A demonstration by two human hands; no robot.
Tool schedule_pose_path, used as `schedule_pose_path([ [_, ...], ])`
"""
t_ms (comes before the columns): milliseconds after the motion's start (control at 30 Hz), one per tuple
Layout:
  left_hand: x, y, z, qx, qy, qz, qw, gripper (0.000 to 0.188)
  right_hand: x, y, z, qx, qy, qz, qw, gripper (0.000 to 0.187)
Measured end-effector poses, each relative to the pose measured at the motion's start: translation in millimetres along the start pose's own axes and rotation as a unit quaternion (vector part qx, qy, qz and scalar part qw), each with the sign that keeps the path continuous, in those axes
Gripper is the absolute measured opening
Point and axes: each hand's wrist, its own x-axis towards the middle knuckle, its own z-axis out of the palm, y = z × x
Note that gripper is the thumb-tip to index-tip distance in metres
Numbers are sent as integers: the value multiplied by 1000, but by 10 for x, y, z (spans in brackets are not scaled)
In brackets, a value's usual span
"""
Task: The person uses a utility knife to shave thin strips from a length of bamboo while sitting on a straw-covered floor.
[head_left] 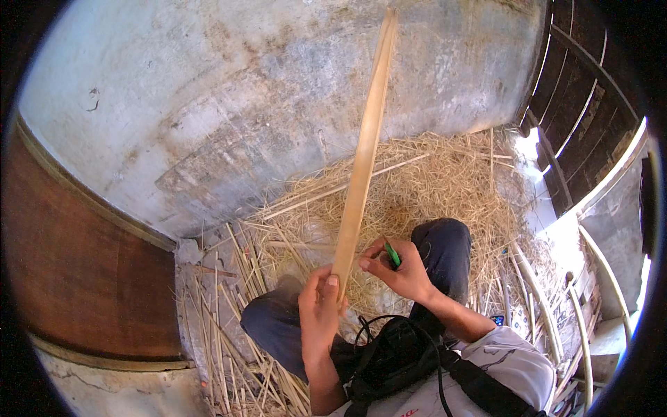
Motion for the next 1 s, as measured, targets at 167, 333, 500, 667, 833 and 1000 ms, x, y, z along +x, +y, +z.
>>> schedule_pose_path([
  [167, 19, -8, -13, 2, -14, 17, 1000, 23, -70, -28, -10, 15, -24, -61, 998, 20],
  [333, 2, -27, 29, 0, -6, 28, 1000, 25, -47, -33, 64, 5, -35, -82, 996, 16],
  [500, -18, 36, 37, 22, 2, 34, 999, 21, -75, -105, 73, -15, -37, -54, 998, 14],
  [667, -46, 65, 21, -15, 9, 0, 1000, 20, -88, -48, -49, -69, -8, -109, 992, 21],
  [833, -75, 32, -30, -28, -27, 18, 999, 24, -72, -11, -149, -171, -17, -257, 951, 35],
  [1000, -123, 95, -2, -28, -47, -21, 998, 30, -114, 64, -135, -227, -1, -254, 940, 37],
])
